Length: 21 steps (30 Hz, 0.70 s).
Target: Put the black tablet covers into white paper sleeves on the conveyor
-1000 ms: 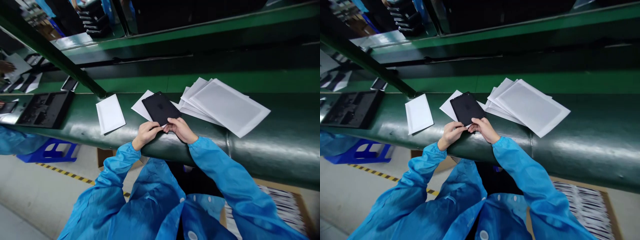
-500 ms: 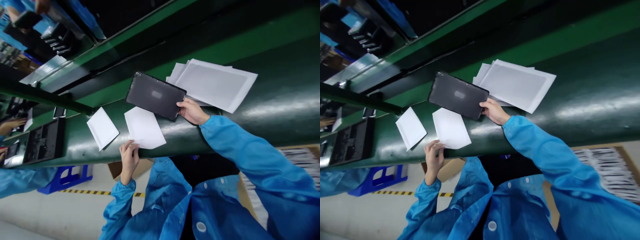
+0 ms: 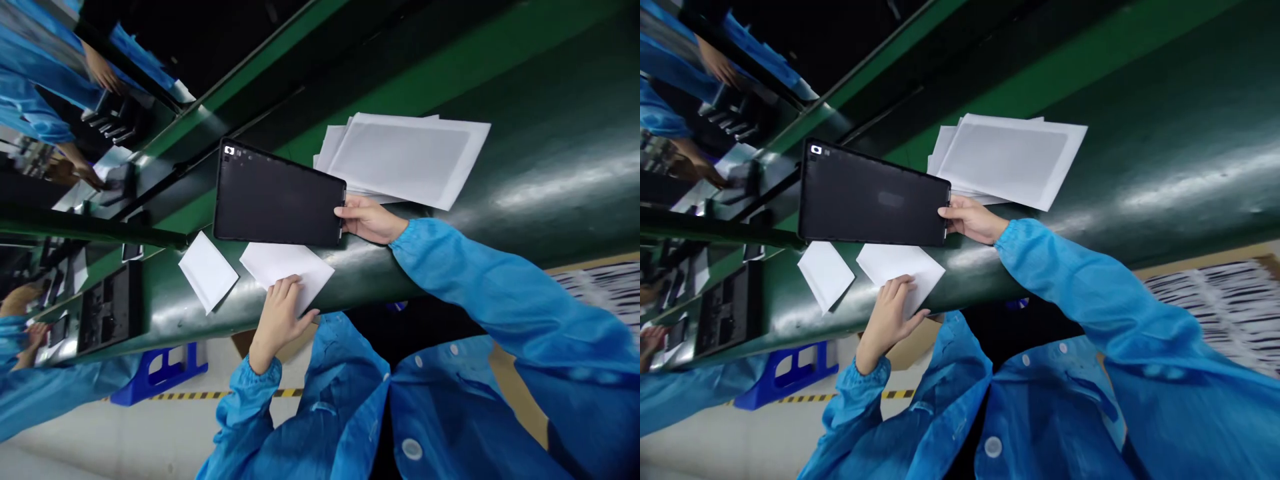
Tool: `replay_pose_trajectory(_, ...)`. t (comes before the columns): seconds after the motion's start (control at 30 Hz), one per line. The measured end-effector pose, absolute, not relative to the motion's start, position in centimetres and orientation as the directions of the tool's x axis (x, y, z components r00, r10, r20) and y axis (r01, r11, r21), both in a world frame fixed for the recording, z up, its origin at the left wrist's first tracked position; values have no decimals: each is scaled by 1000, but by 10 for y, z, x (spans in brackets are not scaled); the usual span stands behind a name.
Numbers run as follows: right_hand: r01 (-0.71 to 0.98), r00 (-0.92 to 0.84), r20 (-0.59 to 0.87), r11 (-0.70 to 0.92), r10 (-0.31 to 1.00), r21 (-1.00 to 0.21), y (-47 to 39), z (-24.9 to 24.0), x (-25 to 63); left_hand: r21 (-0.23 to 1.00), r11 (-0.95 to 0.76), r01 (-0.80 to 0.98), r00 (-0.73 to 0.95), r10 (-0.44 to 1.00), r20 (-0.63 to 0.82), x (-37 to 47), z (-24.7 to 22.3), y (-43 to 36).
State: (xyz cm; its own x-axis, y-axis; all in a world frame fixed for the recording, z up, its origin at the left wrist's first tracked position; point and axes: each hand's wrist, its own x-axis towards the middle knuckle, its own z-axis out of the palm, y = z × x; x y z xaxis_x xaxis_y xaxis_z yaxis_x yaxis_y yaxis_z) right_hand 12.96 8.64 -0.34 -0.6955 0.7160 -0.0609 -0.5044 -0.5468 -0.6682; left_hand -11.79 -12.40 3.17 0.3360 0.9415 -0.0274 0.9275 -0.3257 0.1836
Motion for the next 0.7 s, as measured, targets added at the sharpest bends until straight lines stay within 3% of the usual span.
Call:
replay_pose_trajectory(0.17, -509, -716, -48, -568, 696, -646, 84, 1, 129, 221, -421, 880, 426, 904, 23, -99, 30, -130)
replay_pose_trajectory(0.3, -505, -726, -41, -573, 687, -645, 84, 2, 129, 385, -435, 814, 430, 897, 103, -93, 27, -131)
replay_pose_trajectory(0.47, -480, -718, -70, -566, 692, -671, 84, 1, 130, 583, -234, 778, 191, 972, 135, -102, 23, -126)
replay_pose_trajectory(0.7, -438, -695, -132, -562, 707, -702, 83, -7, 130, 696, 100, 711, -98, 994, -43, -119, 28, -117)
